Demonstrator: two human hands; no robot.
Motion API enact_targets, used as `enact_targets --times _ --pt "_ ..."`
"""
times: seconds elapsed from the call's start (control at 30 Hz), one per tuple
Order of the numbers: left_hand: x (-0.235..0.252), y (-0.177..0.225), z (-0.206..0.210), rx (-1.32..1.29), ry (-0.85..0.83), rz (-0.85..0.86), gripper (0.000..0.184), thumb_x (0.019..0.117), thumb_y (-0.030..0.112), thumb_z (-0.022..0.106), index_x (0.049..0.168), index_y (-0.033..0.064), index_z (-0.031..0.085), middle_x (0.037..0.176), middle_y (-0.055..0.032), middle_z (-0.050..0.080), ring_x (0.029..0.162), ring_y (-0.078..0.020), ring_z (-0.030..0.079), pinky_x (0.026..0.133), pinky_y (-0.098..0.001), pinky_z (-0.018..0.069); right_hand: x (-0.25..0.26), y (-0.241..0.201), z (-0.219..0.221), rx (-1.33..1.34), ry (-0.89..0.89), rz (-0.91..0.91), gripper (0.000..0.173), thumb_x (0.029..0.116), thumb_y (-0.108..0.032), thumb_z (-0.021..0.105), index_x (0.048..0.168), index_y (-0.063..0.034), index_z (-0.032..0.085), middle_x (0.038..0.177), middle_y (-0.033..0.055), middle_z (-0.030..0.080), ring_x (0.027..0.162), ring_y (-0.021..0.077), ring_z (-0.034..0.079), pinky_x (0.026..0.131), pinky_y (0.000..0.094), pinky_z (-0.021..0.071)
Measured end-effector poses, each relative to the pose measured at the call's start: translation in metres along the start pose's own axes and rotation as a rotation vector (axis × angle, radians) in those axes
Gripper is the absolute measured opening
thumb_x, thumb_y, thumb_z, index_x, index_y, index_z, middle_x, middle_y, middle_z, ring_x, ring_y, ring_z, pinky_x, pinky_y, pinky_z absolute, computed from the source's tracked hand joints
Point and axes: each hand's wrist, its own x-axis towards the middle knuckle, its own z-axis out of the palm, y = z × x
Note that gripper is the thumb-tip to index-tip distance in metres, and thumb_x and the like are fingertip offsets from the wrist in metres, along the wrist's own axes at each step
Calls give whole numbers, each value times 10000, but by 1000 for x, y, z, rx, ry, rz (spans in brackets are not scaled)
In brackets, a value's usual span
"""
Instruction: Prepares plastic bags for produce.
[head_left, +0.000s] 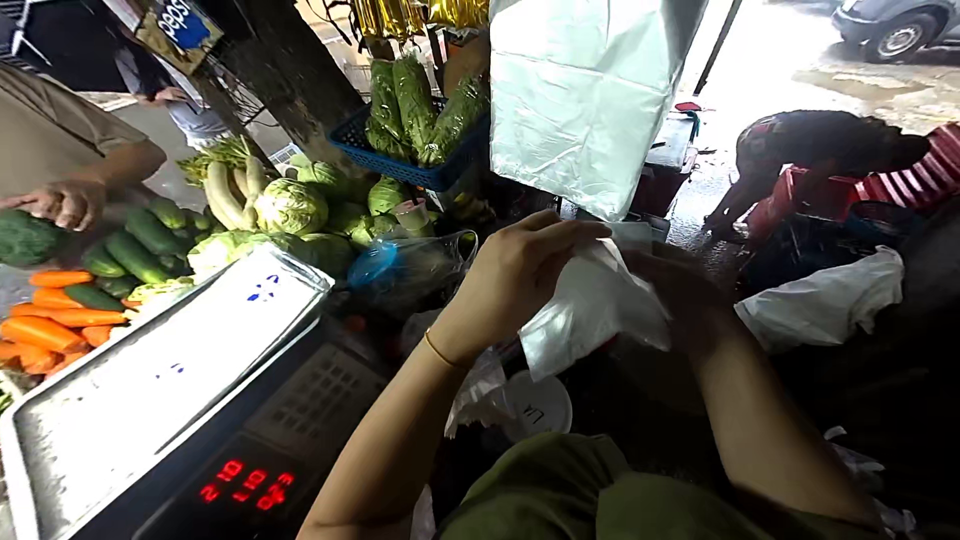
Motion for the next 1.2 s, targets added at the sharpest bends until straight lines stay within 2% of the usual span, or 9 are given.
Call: enact_targets --times 0.07,0.17,0.3,0.37,0.5,0.6,0.77,0.9,1.2 --pt "11 -3 -9 -44 -21 -1 236 1021 48 529 1147 39 728 938 -42 701 791 -79 646 731 -259 565 3 1 -8 -283 -7 -121 361 1003 -239 637 1330 -109 558 936 -8 699 792 41 673 737 257 592" --pt "24 -5 -24 -55 -36 -79 177 1047 97 546 1084 24 702 760 -14 627 580 -35 517 547 -189 456 0 -10 -15 -650 110 -453 502 1026 -320 580 1452 -73 482 1112 90 724 941 172 709 843 450 586" --pt "46 -19 -39 -104 -126 -92 200 1070 152 517 1060 40 681 755 8 618 626 -8 541 590 -175 466 -6 -50 -1 -675 66 -994 516 1073 -450 469 1344 -35 613 1257 81 672 1137 113 647 964 311 549" --pt "57 -22 -48 -121 -171 -60 195 1066 151 516 1040 46 678 773 29 625 658 23 546 621 -151 463 -3 -73 11 -699 11 -1008 582 1033 -519 524 1333 -30 623 1230 69 696 1130 104 662 969 299 555" --pt "76 -23 -69 -122 -188 32 189 1062 168 538 1065 52 688 765 32 609 639 23 520 597 -146 439 14 -112 30 -753 51 -956 164 975 -259 700 1053 -116 727 880 -66 730 787 -62 673 727 117 565" --pt "94 -33 -85 -75 -112 83 214 1055 227 562 1111 73 699 797 32 621 666 11 534 626 -169 460 28 -139 38 -803 51 -959 147 973 -249 690 999 -110 727 827 -78 707 702 -85 629 654 104 532" --pt "143 -36 -119 -68 -56 -85 245 1045 306 585 1028 85 690 824 49 615 725 12 551 703 -219 485 47 -201 63 -1001 195 -927 221 975 -278 683 1013 -67 739 887 18 725 754 32 654 741 276 551" --pt "194 -32 -134 -126 -7 -267 281 1040 374 584 1170 152 697 1083 42 685 976 -5 612 884 -275 490 70 -250 80 -1078 354 -832 292 943 -242 705 1107 0 720 1059 145 721 971 223 687 923 465 522" --pt "260 -61 -137 -128 -62 -195 290 1031 290 598 1233 100 683 1168 -30 673 1050 -82 617 955 -328 493 111 -259 78 -971 529 -794 244 917 -262 704 1002 -41 762 1041 125 726 986 210 670 928 459 500"
